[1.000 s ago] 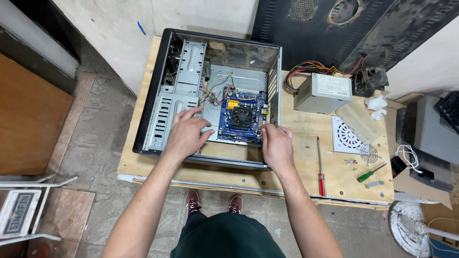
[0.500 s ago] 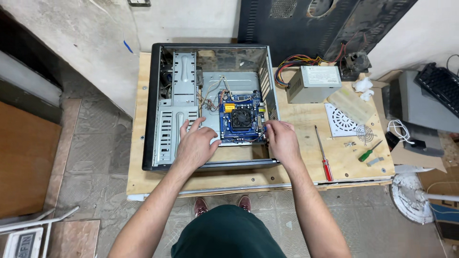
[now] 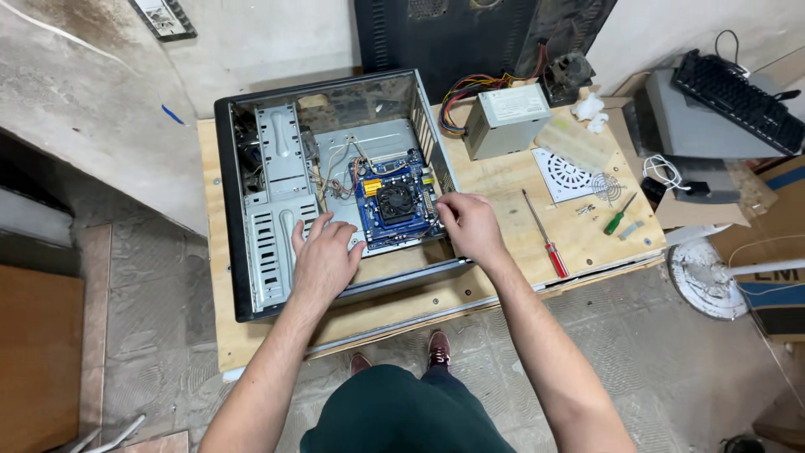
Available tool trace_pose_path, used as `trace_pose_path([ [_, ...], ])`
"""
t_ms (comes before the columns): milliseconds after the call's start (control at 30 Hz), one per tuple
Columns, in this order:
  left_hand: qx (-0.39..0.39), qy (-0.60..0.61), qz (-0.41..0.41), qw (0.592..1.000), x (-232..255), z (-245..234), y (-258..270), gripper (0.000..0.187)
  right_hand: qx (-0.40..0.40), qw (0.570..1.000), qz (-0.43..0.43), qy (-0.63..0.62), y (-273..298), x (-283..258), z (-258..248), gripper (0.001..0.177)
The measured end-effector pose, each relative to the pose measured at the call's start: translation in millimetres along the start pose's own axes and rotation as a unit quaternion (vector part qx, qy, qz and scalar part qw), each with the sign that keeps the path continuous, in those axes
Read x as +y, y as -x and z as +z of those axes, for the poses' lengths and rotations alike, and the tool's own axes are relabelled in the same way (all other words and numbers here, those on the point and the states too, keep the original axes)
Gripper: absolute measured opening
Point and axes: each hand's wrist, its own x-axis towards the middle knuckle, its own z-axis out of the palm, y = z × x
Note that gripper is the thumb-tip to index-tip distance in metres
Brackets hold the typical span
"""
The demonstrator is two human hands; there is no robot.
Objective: The person removes the power supply unit from a desktop computer case and sets it aside. They then use a screwdriver to loosen and remove the CPU cooler from the motherboard, disconnecting its fan cable. Finally, they remove a graphics card from the motherboard and place it on the table.
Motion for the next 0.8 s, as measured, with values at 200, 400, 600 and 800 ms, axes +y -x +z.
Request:
trace_pose_path([
  [200,0.018,0.106,0.057,0.993,29,31,-21,0.035,-0.026,0.991,0.055,-0.122,6,-9,-21,0.011],
  [400,-0.048,0.247,0.111,0.961,124,-24,-29,0.079,-0.086,0.988,0.007,-0.13,14,-35,-96,0.013],
  [600,-0.176,0.14,0.221,0.949,141,-42,-33,0.072,-0.071,0.996,0.036,-0.028,34,11,-162,0.019],
  [800,-0.223,0.116,0.224,0.942,129,-22,-38,0.064,-0.139,0.972,0.177,0.063,63,80,-190,0.028],
])
